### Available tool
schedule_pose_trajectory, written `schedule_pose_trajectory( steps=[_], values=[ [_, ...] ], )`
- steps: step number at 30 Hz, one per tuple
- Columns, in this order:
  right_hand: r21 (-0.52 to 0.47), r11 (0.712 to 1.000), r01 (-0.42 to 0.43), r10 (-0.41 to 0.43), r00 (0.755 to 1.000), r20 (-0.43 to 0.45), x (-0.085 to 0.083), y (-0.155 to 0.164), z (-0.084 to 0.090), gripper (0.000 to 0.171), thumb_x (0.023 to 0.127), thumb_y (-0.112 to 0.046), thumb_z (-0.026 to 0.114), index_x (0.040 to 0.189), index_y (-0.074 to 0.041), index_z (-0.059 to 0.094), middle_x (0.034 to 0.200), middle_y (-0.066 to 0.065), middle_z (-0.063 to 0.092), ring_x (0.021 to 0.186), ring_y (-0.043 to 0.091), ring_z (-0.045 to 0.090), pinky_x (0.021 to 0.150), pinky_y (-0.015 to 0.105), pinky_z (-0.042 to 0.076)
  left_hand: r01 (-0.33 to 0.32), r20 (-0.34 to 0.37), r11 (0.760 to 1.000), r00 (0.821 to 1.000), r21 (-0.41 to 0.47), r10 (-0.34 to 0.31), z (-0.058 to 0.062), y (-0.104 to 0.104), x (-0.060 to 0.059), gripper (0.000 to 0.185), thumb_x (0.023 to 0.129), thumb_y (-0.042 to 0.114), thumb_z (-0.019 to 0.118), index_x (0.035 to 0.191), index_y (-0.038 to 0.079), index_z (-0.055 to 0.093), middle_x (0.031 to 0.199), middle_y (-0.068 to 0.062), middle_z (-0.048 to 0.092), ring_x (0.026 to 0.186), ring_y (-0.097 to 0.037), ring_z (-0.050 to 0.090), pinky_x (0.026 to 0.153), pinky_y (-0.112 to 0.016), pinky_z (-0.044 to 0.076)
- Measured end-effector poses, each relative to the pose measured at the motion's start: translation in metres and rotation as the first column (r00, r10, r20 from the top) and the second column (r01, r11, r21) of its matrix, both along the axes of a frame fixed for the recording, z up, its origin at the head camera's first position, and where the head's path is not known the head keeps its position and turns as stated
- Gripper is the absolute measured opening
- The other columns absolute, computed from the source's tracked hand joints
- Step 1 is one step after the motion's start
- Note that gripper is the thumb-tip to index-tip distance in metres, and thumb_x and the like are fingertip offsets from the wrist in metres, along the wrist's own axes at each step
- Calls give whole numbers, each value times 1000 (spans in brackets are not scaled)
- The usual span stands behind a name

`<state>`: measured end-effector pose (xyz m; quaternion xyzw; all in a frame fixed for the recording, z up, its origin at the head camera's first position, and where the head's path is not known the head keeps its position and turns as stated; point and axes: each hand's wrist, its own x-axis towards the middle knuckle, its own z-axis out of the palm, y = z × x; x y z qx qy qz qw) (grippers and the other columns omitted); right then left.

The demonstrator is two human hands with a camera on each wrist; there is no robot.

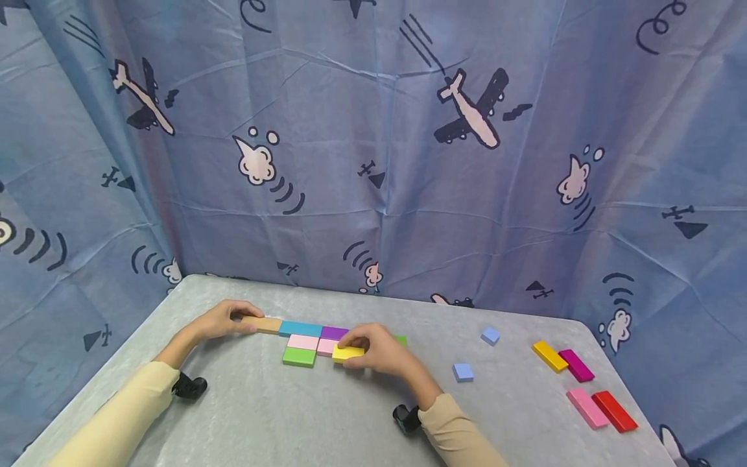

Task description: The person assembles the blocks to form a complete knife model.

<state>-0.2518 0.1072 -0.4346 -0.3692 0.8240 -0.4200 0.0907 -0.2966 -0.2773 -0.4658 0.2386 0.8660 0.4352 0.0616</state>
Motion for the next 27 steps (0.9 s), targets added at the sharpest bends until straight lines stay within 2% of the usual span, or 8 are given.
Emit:
schedule_pose_trajectory(
  steps=[3, 13, 20, 27],
  values=[
    [22, 1000, 3, -3, 1000, -4, -8, -9, -14, 29, 73, -12, 82, 99, -14, 71, 91, -7, 64, 83, 14, 57, 73, 32, 46, 1, -1, 1000, 1000, 1, -1, 0, -1, 1, 28, 80, 7, 74, 106, 1, 68, 98, -8, 65, 84, -21, 56, 73, -32, 44],
    [65, 998, -25, 26, 1000, -10, -10, -32, -17, 29, 72, -14, 82, 100, -13, 71, 92, -5, 64, 80, 14, 55, 72, 28, 47, -2, 2, 1000, 1000, 25, 2, -1, -1, 2, 27, 79, 7, 75, 105, 0, 68, 97, -9, 66, 84, -19, 56, 73, -31, 44],
    [92, 996, -11, 12, 1000, -9, -11, -37, -18, 30, 71, -14, 84, 98, -12, 71, 89, -6, 64, 78, 14, 55, 71, 27, 46, 89, -79, 993, 993, 83, -83, 2, -1, 4, 24, 80, 9, 74, 103, 2, 69, 94, -6, 66, 80, -15, 56, 68, -29, 43],
    [104, 995, -9, 11, 1000, -16, -11, -39, -16, 28, 70, -12, 83, 95, -12, 71, 86, -4, 64, 77, 15, 57, 68, 27, 47, 39, -36, 998, 999, 46, -37, 1, 0, 1, 27, 79, 4, 74, 104, -3, 68, 97, -13, 65, 84, -24, 57, 71, -32, 44]
  ],
)
